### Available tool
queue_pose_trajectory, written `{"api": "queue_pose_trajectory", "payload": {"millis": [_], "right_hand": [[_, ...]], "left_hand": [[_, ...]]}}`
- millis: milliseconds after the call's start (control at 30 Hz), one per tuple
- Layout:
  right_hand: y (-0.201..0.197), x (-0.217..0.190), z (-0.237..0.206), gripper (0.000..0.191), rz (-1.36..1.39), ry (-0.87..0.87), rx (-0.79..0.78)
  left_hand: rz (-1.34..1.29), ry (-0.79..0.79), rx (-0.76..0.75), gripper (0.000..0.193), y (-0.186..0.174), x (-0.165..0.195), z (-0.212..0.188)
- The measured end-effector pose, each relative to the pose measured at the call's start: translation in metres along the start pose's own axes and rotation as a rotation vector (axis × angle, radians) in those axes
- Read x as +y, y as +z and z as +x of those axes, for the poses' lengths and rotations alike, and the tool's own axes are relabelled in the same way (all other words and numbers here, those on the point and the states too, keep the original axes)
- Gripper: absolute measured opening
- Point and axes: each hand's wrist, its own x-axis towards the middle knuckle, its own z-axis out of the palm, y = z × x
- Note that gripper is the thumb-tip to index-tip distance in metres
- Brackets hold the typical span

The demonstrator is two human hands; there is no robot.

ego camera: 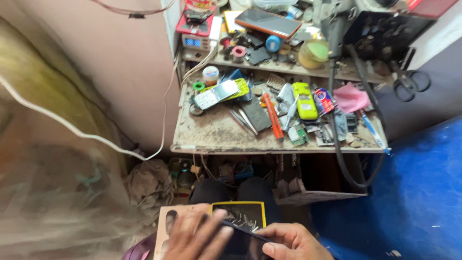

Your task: The person removes the back cover of a smartphone, selects small components from a box, and uses scissors to trim a piece of tape before applying it to the phone's interior. The back cover is then reattached.

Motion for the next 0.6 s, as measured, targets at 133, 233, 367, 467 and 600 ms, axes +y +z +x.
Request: {"api": "queue_pose_trajectory", "payload": {"millis": [133, 233, 367, 467, 600], "right_hand": [[0.01, -0.001, -0.002, 0.044, -0.161, -0.009, -0.023], [0.013, 0.002, -0.004, 0.051, -0.052, -0.019, -0.009], [0.014, 0.005, -0.007, 0.064, 0.051, -0.088, -0.045], [0.015, 0.008, -0.009, 0.07, 0.065, -0.085, -0.02], [0.013, 0.013, -0.008, 0.074, 0.081, -0.042, 0.009]], "left_hand": [[-0.354, 0.118, -0.271, 0.053, -0.015, 0.014, 0.037], [-0.637, -0.027, -0.513, 0.057, -0.027, 0.009, 0.043], [-0.653, -0.283, -0.383, 0.066, -0.039, 0.015, 0.043], [-0.736, -0.457, -0.46, 0.082, -0.039, 0.02, 0.045], [-0.762, -0.491, -0.493, 0.099, -0.036, 0.023, 0.042]]}}
